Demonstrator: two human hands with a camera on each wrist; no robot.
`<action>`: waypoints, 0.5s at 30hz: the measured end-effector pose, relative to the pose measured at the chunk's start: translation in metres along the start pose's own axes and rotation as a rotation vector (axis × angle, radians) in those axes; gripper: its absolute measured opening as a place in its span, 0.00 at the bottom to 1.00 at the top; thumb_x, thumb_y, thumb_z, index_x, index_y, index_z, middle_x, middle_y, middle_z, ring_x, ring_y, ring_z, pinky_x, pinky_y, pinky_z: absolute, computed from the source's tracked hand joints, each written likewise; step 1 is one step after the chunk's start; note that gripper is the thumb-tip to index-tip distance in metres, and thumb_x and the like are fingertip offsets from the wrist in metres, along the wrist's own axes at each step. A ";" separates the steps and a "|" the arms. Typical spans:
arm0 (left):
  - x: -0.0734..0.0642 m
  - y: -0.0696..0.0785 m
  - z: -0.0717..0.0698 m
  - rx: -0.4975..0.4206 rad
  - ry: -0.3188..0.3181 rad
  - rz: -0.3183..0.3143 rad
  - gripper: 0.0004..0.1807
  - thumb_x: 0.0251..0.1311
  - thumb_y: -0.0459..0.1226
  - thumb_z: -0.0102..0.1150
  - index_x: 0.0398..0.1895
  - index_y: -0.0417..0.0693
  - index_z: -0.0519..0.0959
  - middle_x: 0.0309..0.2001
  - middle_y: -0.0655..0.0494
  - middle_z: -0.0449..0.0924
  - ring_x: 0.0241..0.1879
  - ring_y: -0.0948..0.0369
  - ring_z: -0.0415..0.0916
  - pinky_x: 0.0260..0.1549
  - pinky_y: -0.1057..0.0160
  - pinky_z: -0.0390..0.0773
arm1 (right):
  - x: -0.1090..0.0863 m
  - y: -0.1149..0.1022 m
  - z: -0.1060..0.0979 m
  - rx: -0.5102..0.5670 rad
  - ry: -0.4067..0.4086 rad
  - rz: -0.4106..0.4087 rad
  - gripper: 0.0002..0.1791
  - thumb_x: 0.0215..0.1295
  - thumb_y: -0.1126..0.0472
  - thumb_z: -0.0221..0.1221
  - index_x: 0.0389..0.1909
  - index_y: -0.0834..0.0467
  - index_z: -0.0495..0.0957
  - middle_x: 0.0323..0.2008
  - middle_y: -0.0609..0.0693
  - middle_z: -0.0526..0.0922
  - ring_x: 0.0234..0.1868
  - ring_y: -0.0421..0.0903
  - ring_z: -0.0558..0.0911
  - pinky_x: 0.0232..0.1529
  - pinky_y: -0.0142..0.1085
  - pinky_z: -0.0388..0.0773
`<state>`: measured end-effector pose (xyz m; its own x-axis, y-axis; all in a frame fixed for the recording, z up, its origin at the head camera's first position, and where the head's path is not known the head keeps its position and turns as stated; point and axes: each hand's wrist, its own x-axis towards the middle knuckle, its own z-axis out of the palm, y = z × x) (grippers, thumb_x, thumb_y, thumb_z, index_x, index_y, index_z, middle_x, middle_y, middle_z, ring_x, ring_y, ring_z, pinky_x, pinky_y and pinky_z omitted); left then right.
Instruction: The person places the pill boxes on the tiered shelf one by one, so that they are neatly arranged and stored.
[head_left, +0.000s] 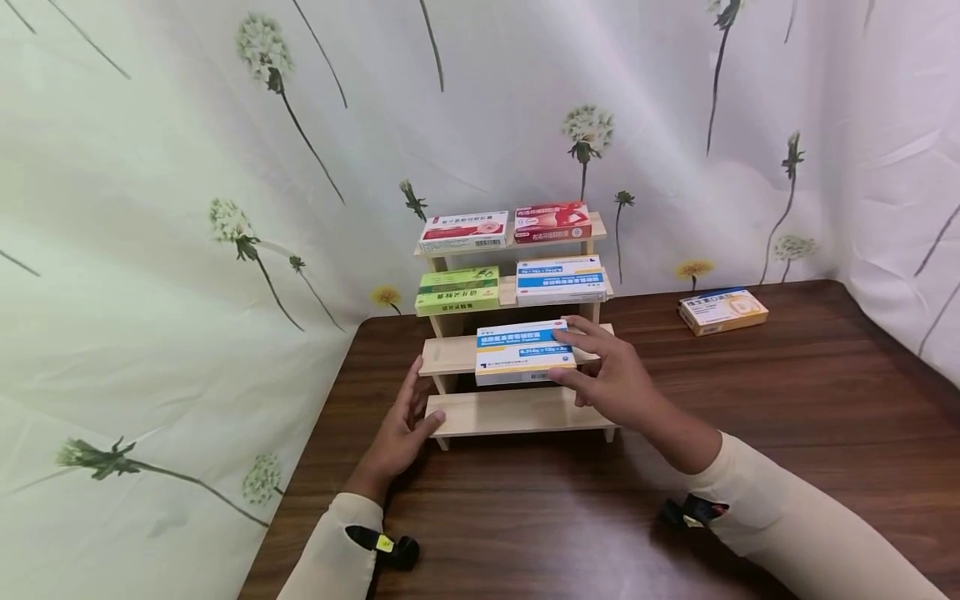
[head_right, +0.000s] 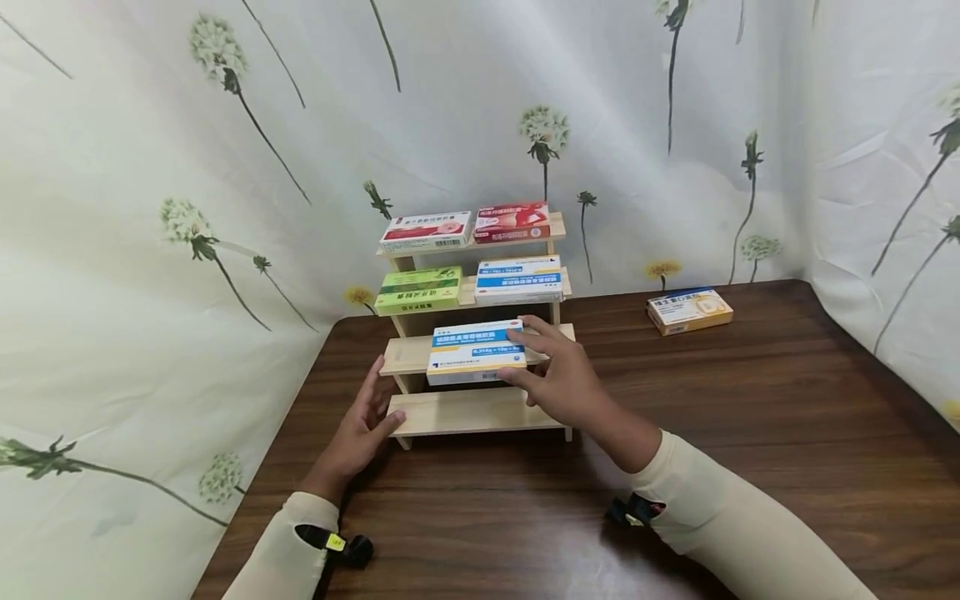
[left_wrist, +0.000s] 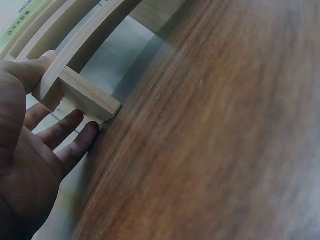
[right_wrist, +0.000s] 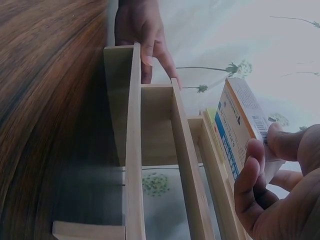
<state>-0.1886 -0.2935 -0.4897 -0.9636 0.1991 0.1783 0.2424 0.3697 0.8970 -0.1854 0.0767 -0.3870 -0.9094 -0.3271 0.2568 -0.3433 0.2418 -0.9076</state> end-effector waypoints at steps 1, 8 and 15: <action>-0.001 0.000 0.000 0.000 0.000 -0.004 0.53 0.79 0.39 0.64 0.92 0.71 0.38 0.87 0.39 0.55 0.86 0.37 0.55 0.83 0.34 0.54 | 0.000 0.000 0.002 0.007 -0.003 0.000 0.33 0.75 0.65 0.69 0.78 0.61 0.74 0.86 0.61 0.59 0.24 0.46 0.85 0.26 0.35 0.85; -0.001 -0.002 -0.001 -0.012 -0.011 0.003 0.53 0.80 0.38 0.63 0.92 0.68 0.37 0.87 0.38 0.53 0.86 0.36 0.53 0.81 0.33 0.58 | 0.005 0.001 0.013 0.040 -0.013 -0.014 0.32 0.75 0.67 0.68 0.78 0.63 0.74 0.86 0.63 0.59 0.21 0.45 0.82 0.27 0.36 0.85; 0.001 -0.003 0.000 -0.018 -0.014 0.007 0.53 0.79 0.37 0.64 0.92 0.71 0.38 0.87 0.38 0.55 0.86 0.37 0.55 0.82 0.34 0.57 | 0.015 0.000 0.023 0.043 -0.005 -0.033 0.33 0.74 0.67 0.69 0.77 0.63 0.74 0.86 0.63 0.59 0.20 0.46 0.83 0.26 0.35 0.85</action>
<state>-0.1903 -0.2946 -0.4917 -0.9601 0.2147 0.1791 0.2471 0.3522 0.9027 -0.1938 0.0506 -0.3904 -0.8967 -0.3386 0.2851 -0.3624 0.1917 -0.9121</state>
